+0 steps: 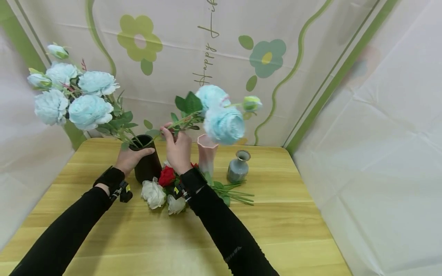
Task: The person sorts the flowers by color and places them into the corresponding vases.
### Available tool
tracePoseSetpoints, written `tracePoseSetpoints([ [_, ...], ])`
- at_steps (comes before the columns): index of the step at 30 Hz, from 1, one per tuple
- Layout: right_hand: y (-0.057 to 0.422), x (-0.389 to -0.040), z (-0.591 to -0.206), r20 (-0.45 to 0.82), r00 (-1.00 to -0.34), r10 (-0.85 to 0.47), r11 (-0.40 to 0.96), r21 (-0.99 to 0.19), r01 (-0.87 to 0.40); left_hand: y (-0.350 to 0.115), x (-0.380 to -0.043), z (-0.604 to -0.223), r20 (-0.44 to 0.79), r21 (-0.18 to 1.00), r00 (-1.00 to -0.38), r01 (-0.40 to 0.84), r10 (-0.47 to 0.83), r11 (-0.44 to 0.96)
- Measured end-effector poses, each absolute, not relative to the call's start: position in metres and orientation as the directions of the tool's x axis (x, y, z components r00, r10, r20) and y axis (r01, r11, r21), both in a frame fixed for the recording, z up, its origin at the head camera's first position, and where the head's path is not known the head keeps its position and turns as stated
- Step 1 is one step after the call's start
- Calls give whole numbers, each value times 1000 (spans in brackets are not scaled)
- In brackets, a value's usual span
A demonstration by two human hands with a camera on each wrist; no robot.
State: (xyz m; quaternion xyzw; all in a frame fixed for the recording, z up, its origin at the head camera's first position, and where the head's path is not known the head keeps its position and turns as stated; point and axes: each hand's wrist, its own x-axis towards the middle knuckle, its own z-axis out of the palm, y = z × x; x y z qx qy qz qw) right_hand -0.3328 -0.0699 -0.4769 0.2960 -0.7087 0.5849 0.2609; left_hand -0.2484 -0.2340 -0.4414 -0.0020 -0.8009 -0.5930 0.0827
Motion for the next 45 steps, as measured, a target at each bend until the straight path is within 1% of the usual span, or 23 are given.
tracePoseSetpoints([
  [2, -69, -307, -448, 690, -706, -161, 222, -672, -707, -235, -247, -442, 130, 952, -987, 97, -96, 291],
  [5, -64, -264, -403, 638, -731, -242, 277, -677, -682, -236, -246, -442, 133, 954, -987, 105, -85, 280],
  [6, -62, -254, -393, 619, -739, -264, 291, -680, -673, -236, -245, -441, 136, 953, -987, 107, -82, 283],
  [9, -61, -240, -380, 596, -744, -301, 318, -673, -668, -235, -245, -440, 139, 953, -987, 111, -80, 283],
  [13, -62, -244, -384, 596, -728, -339, 311, -659, -684, -233, -246, -439, 129, 960, -990, 108, -65, 258],
  [16, -60, -249, -386, 605, -705, -370, 327, -626, -708, -229, -248, -441, 116, 967, -992, 104, -40, 231],
  [17, -60, -250, -385, 605, -700, -378, 348, -608, -714, -228, -248, -442, 114, 967, -993, 103, -37, 233],
  [22, -59, -257, -380, 640, -664, -387, 358, -559, -748, -225, -249, -440, 132, 961, -990, 118, -41, 251],
  [24, -59, -259, -381, 630, -671, -392, 362, -565, -742, -226, -248, -439, 146, 961, -989, 132, -38, 244],
  [27, -58, -258, -385, 583, -700, -412, 391, -581, -714, -228, -248, -438, 156, 969, -987, 145, -41, 200],
  [29, -58, -256, -390, 546, -723, -424, 417, -591, -691, -229, -249, -437, 170, 967, -984, 158, -47, 200],
  [34, -52, -251, -403, 498, -765, -409, 425, -638, -642, -228, -248, -439, 192, 953, -979, 168, -72, 254],
  [39, -34, -244, -413, 471, -784, -405, 406, -675, -616, -227, -246, -441, 159, 955, -984, 133, -83, 264],
  [45, -7, -236, -417, 375, -796, -476, 446, -677, -586, -231, -244, -439, 109, 942, -990, 73, -94, 326],
])
